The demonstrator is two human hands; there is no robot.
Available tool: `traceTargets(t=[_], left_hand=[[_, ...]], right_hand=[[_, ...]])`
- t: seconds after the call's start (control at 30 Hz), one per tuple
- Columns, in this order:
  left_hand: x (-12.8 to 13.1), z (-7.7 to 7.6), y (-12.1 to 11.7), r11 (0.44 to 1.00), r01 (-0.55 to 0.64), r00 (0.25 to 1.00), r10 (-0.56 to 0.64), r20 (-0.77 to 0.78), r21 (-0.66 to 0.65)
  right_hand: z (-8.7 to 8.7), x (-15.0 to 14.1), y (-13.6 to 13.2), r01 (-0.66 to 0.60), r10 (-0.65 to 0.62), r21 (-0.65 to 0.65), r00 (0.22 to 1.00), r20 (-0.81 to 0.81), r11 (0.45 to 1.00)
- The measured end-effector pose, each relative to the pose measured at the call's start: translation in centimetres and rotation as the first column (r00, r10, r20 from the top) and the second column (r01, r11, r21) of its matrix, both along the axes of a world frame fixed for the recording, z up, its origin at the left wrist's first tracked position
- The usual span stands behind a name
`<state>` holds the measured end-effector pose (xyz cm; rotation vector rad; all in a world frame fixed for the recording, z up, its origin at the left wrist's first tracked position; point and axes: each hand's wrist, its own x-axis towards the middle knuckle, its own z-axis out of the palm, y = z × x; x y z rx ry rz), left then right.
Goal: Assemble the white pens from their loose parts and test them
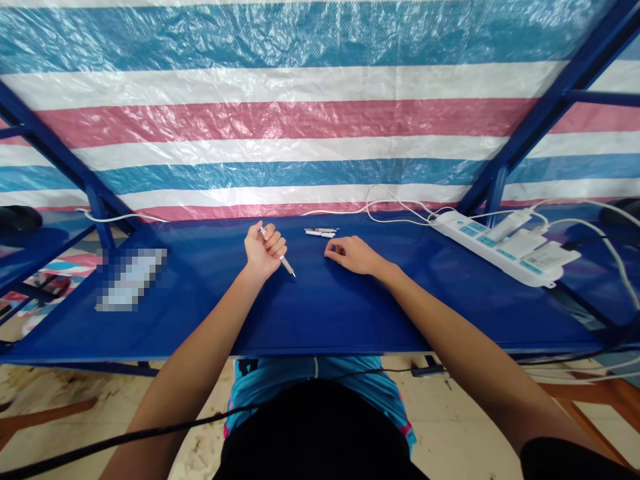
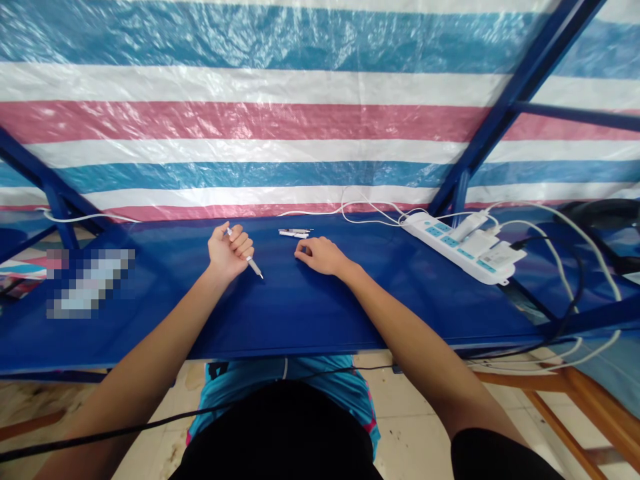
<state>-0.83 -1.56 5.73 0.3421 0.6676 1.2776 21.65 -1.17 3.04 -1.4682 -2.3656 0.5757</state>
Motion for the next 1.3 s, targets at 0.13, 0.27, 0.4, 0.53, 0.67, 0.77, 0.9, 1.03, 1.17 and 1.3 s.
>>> traceTargets(t=[0.13,0.27,0.4,0.53,0.67,0.77,0.9,1.03,1.17,1.3], left_hand=[[-0.10,-0.17,0.12,1.000,0.007,1.000,-0.007,0.006,0.014],[-0.11,-0.17,0.12,1.000,0.005,1.000,-0.005,0.001,0.018],[-0.09,-0.12,0.09,1.000,0.002,1.000,-0.002,0.015,0.015],[-0.05,-0.09,0.09,1.000,0.007,1.000,-0.008,0.016,0.016],[0.06,0.02,0.00,1.000,-0.002,1.000,0.002,0.007,0.008],[0.10,0.06,-0.05,1.000,-0.008,1.000,0.008,0.007,0.008],[-0.01,-0.10,0.06,1.000,-0.008,1.000,0.008,0.011,0.008],[-0.11,-0.27,0.22,1.000,0.005,1.000,-0.005,0.011,0.007],[-0.04,-0.21,0.21,1.000,0.005,1.000,-0.005,0.015,0.007],[-0.06,-0.19,0.16,1.000,0.007,1.000,-0.007,0.011,0.009]], right_hand=[[-0.24,0.18,0.15,-0.029,0.030,0.022,0.999,-0.022,0.999],[-0.32,0.24,0.20,-0.024,0.024,0.009,0.999,-0.022,1.000],[-0.26,0.14,0.12,-0.015,0.015,0.011,1.000,-0.013,1.000],[-0.21,0.10,0.09,-0.010,0.010,0.010,1.000,-0.005,1.000],[-0.17,0.15,0.11,-0.024,0.024,0.017,1.000,-0.012,1.000],[-0.17,0.18,0.13,-0.020,0.020,0.009,1.000,-0.009,1.000],[-0.36,0.24,0.23,-0.035,0.036,0.023,0.999,-0.018,0.999],[-0.49,0.28,0.29,-0.032,0.032,0.031,0.999,-0.016,0.999],[-0.27,0.21,0.18,-0.026,0.026,0.010,1.000,-0.017,1.000],[-0.08,0.12,0.09,-0.017,0.017,-0.008,1.000,-0.015,1.000]])
